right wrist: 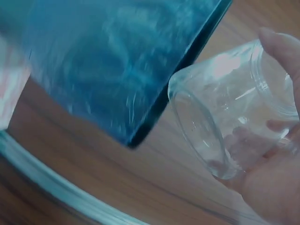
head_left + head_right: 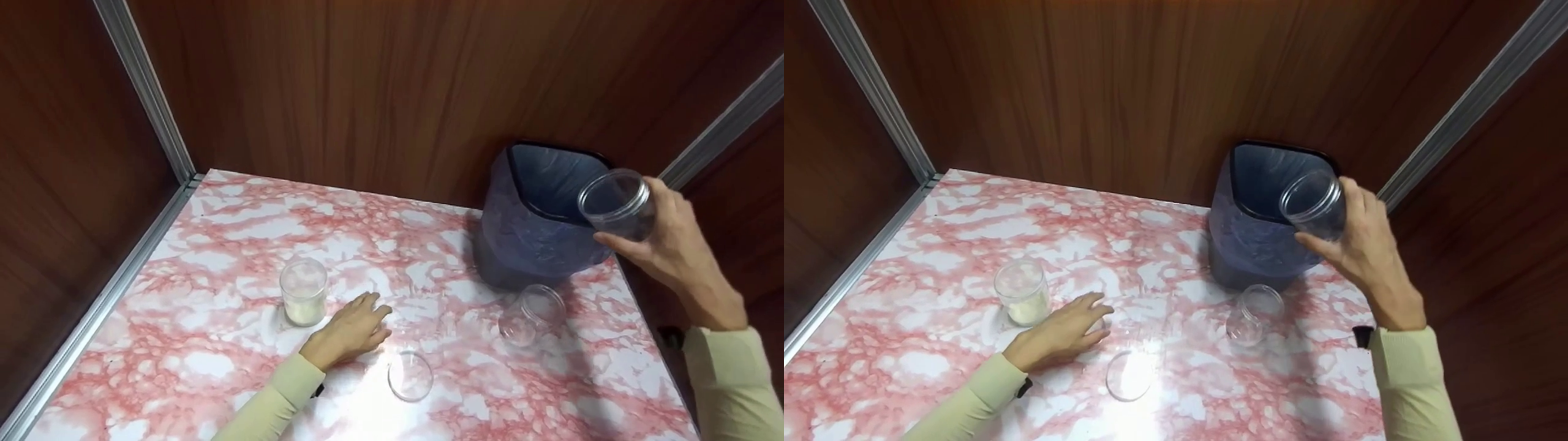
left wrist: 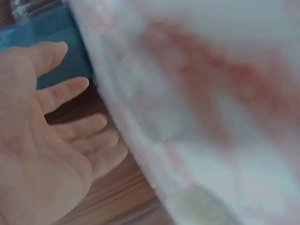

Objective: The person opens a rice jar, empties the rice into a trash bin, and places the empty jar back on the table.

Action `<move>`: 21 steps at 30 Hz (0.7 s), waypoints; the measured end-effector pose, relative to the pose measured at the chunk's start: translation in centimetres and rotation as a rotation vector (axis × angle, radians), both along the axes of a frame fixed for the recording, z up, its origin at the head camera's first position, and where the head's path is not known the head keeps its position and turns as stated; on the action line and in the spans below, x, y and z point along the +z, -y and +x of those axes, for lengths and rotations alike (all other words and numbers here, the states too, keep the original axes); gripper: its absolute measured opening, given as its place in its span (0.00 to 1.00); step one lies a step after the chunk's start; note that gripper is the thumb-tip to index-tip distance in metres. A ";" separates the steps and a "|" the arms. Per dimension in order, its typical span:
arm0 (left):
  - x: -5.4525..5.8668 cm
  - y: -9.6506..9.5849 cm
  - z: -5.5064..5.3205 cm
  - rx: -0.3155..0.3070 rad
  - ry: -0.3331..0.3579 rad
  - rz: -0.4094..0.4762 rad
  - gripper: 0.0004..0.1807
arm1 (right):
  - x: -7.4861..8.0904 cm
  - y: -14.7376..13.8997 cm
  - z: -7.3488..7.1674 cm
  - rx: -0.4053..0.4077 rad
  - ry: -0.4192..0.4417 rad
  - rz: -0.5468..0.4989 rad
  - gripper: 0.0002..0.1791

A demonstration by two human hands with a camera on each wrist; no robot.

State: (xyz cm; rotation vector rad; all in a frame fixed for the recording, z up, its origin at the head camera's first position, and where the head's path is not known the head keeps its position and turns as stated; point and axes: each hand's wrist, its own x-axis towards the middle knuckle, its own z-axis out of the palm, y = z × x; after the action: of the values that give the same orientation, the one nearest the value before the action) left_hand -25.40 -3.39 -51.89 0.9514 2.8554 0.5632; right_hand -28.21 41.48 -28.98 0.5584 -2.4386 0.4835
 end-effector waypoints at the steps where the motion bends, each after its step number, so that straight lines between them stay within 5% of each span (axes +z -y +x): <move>1: 0.5 0.1 0.0 -0.009 -0.012 0.009 0.24 | -0.2 0.2 0.1 0.020 0.014 -0.031 0.55; 9: 4.3 1.0 0.5 -0.058 -0.103 0.051 0.19 | -2.7 2.1 1.7 -0.003 0.139 -0.145 0.56; 18: 6.5 2.1 0.4 -0.081 -0.199 0.161 0.16 | -5.6 3.8 2.8 -0.010 0.301 -0.192 0.56; 21: 7.1 2.4 0.4 -0.080 -0.250 0.197 0.14 | -6.9 4.2 2.8 0.002 0.295 -0.204 0.54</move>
State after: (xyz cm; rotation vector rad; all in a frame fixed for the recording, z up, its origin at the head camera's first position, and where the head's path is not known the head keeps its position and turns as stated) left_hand -25.00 -5.82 -44.76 1.2425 3.0021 0.7809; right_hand -25.41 37.27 -35.85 0.4277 -2.6212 0.8566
